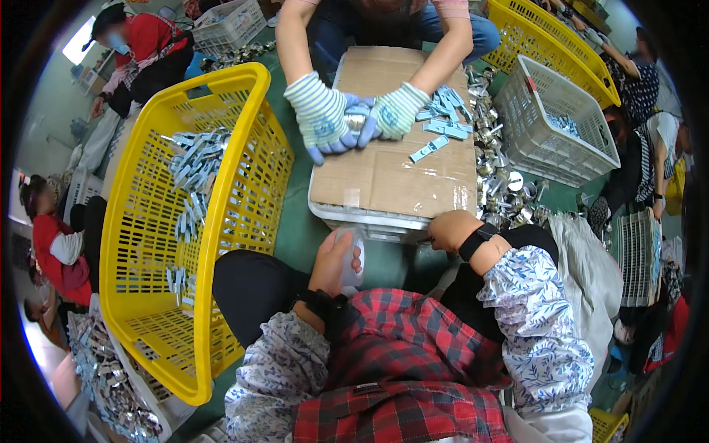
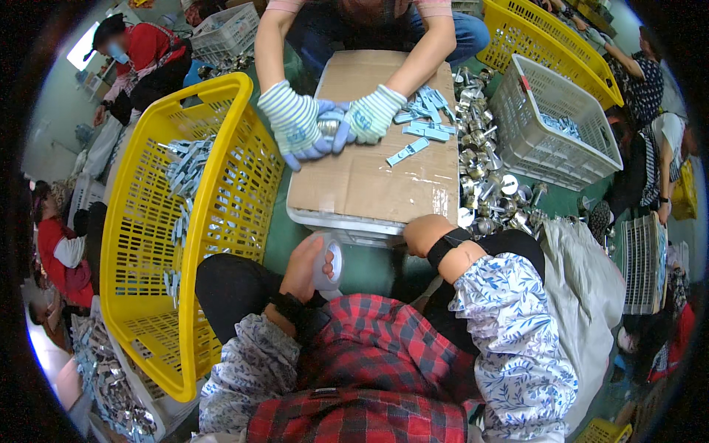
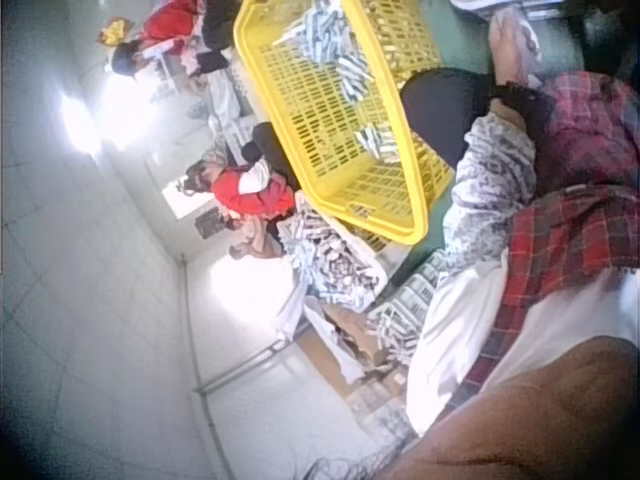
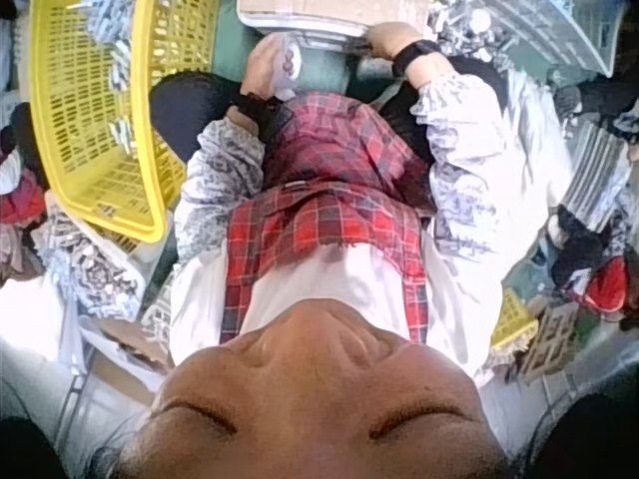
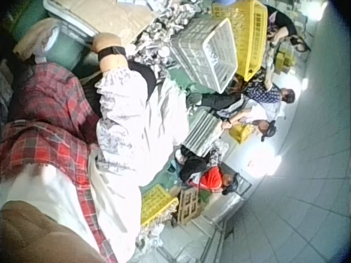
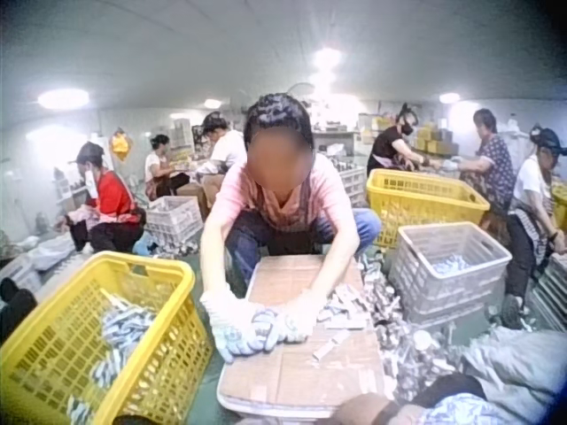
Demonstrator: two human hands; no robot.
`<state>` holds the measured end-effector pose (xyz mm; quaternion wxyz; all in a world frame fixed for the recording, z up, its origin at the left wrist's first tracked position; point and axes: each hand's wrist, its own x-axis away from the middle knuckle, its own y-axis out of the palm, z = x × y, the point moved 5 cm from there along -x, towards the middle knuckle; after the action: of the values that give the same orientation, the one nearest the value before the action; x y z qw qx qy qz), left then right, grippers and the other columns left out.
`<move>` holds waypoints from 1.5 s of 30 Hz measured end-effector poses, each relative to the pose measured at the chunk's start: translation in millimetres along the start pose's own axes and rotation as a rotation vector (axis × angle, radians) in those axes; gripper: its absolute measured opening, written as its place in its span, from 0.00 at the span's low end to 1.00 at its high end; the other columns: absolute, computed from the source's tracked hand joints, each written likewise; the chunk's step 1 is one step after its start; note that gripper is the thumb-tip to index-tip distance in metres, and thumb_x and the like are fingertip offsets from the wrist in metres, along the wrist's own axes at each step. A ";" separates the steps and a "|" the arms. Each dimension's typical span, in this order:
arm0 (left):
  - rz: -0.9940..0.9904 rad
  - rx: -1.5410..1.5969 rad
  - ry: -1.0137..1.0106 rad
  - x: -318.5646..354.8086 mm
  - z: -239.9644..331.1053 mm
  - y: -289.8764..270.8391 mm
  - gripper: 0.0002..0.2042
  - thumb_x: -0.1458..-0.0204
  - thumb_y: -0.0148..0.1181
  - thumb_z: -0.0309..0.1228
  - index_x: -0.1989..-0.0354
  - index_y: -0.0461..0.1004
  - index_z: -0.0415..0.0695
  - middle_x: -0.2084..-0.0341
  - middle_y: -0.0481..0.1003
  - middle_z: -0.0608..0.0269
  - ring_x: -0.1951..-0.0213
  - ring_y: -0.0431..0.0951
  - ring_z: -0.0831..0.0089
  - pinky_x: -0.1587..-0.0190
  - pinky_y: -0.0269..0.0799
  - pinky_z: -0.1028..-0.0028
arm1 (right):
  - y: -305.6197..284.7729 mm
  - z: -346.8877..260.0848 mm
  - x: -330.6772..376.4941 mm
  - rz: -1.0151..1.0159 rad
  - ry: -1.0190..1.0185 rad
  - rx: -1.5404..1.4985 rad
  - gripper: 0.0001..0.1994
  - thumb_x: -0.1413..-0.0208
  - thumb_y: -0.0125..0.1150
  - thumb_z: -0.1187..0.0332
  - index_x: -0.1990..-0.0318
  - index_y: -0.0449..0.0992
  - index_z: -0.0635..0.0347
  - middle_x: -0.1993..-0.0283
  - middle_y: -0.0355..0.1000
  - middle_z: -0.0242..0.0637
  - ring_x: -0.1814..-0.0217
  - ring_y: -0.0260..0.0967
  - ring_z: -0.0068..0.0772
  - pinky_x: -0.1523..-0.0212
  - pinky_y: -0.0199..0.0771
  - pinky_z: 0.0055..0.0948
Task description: Sorting and packing small metal hardware components in a manufacturing environment.
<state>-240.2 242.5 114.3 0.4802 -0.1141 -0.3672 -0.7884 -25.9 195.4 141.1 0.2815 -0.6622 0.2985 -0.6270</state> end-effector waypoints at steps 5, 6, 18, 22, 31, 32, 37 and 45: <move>-0.056 -0.159 0.254 25.2 30.2 24.0 0.15 0.49 0.48 0.34 0.55 0.62 0.39 0.80 0.66 0.64 0.80 0.66 0.78 0.75 0.64 0.79 | 0.5 -1.6 -0.1 0.010 -0.031 0.010 0.12 0.59 0.57 0.64 0.67 0.77 0.59 0.64 0.73 0.42 0.62 0.70 0.44 0.63 0.70 0.36; -0.058 -0.282 0.369 30.2 33.8 27.8 0.16 0.49 0.48 0.35 0.55 0.61 0.39 0.79 0.67 0.63 0.78 0.67 0.77 0.73 0.64 0.79 | 0.2 -1.7 0.3 0.010 -0.031 0.011 0.12 0.59 0.57 0.64 0.67 0.77 0.59 0.64 0.73 0.42 0.62 0.70 0.44 0.63 0.70 0.36; 0.124 -0.254 0.150 20.1 -4.1 -22.2 0.30 0.51 0.50 0.31 0.41 0.44 0.36 0.72 0.72 0.58 0.71 0.71 0.74 0.63 0.65 0.77 | 5.5 -1.4 0.9 0.038 -0.017 0.052 0.10 0.58 0.55 0.66 0.70 0.77 0.60 0.65 0.73 0.44 0.62 0.70 0.44 0.63 0.70 0.36; -0.016 -0.323 0.077 -8.6 -14.1 -36.1 0.34 0.55 0.48 0.26 0.40 0.38 0.37 0.66 0.71 0.53 0.64 0.73 0.68 0.60 0.65 0.77 | 3.1 -4.9 1.1 0.047 -0.039 0.046 0.11 0.58 0.56 0.64 0.70 0.77 0.60 0.66 0.73 0.44 0.62 0.70 0.45 0.63 0.70 0.37; 0.108 -0.182 -0.038 -36.8 -5.8 -39.0 0.28 0.52 0.49 0.30 0.43 0.46 0.44 0.70 0.70 0.50 0.80 0.72 0.67 0.82 0.68 0.69 | 4.1 -7.5 1.5 0.034 -0.040 0.070 0.11 0.57 0.55 0.61 0.69 0.76 0.58 0.67 0.73 0.43 0.62 0.70 0.44 0.62 0.70 0.36; 0.109 -0.163 -0.040 -35.2 -6.2 -42.1 0.28 0.52 0.49 0.30 0.43 0.46 0.44 0.70 0.70 0.50 0.80 0.72 0.67 0.82 0.68 0.69 | 2.7 -8.8 1.7 0.010 -0.048 0.044 0.12 0.55 0.54 0.61 0.68 0.76 0.57 0.66 0.72 0.43 0.61 0.70 0.44 0.61 0.70 0.36; -0.072 -0.455 -0.097 -14.4 -4.3 -27.0 0.21 0.53 0.47 0.28 0.48 0.55 0.42 0.73 0.68 0.53 0.80 0.72 0.67 0.80 0.71 0.69 | -19.7 -28.7 8.8 0.071 -0.207 -0.108 0.14 0.51 0.51 0.59 0.62 0.72 0.57 0.67 0.71 0.46 0.63 0.67 0.50 0.63 0.66 0.41; -0.069 -0.141 -0.063 -35.2 -25.9 -34.4 0.12 0.48 0.47 0.35 0.61 0.64 0.40 0.73 0.68 0.57 0.78 0.72 0.68 0.75 0.74 0.70 | -48.8 -56.1 4.9 0.374 -0.230 -0.363 0.15 0.51 0.52 0.63 0.59 0.63 0.62 0.69 0.69 0.50 0.67 0.67 0.53 0.66 0.65 0.43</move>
<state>-246.6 257.6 61.1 0.4316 -0.1594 -0.3296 -0.8244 -79.6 224.2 184.0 0.3012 -0.7020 0.4889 -0.4212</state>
